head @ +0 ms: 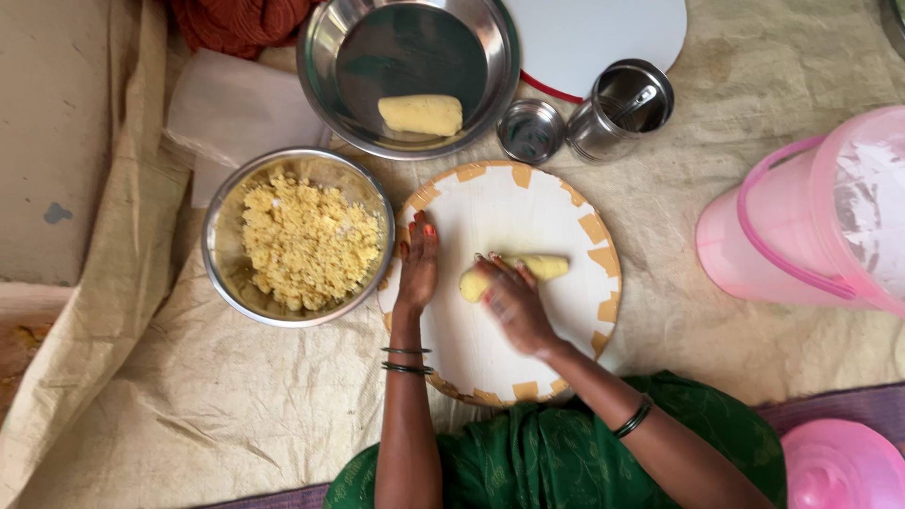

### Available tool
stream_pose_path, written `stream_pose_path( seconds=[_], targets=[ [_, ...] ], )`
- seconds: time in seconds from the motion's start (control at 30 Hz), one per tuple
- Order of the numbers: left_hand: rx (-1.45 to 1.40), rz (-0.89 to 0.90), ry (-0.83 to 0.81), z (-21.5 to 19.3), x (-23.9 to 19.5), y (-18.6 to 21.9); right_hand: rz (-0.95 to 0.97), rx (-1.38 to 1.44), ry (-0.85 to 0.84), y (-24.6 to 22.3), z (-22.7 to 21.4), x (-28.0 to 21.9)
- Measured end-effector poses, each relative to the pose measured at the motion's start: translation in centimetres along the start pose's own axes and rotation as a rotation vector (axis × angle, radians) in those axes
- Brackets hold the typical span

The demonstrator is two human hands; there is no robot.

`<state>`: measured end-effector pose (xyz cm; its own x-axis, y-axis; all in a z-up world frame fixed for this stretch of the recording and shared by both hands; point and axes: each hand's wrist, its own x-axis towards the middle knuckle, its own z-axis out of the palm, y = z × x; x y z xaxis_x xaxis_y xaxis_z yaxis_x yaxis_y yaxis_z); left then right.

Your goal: The person kneads a yellow dough on a round board, repeatedly pressing and folding it by hand. They occasionally add water from a small metal cup and transfer portions of dough between a metal bowl and the board.

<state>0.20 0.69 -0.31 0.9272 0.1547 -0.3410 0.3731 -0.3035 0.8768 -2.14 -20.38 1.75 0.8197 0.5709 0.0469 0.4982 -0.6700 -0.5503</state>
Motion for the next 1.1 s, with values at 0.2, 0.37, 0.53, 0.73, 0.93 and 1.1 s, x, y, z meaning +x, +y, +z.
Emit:
stream_pose_path(
  seconds=[0.2, 0.37, 0.53, 0.73, 0.93, 1.1],
  targets=[
    [0.024, -0.004, 0.012, 0.0, 0.0, 0.2, 0.415, 1.634, 0.295, 3.0, -3.4, 1.1],
    [0.015, -0.025, 0.009, 0.0, 0.1, 0.3, 0.517, 1.71, 0.394, 5.7, -2.4, 1.6],
    [-0.002, -0.016, 0.006, -0.1, 0.0, 0.5, 0.405, 0.749, 0.502, 5.5, -0.1, 2.2],
    [-0.006, -0.029, 0.003, -0.2, 0.0, 1.3, -0.019, -0.196, 0.204, 1.7, -1.4, 2.6],
    [-0.063, -0.171, -0.049, -1.1, -0.7, 1.2, -0.123, -0.277, 0.042, -1.5, 0.2, 3.2],
    [-0.106, -0.136, -0.06, -1.3, -0.7, 1.4, -0.074, 0.01, 0.201, -0.3, 1.7, 4.8]
  ],
)
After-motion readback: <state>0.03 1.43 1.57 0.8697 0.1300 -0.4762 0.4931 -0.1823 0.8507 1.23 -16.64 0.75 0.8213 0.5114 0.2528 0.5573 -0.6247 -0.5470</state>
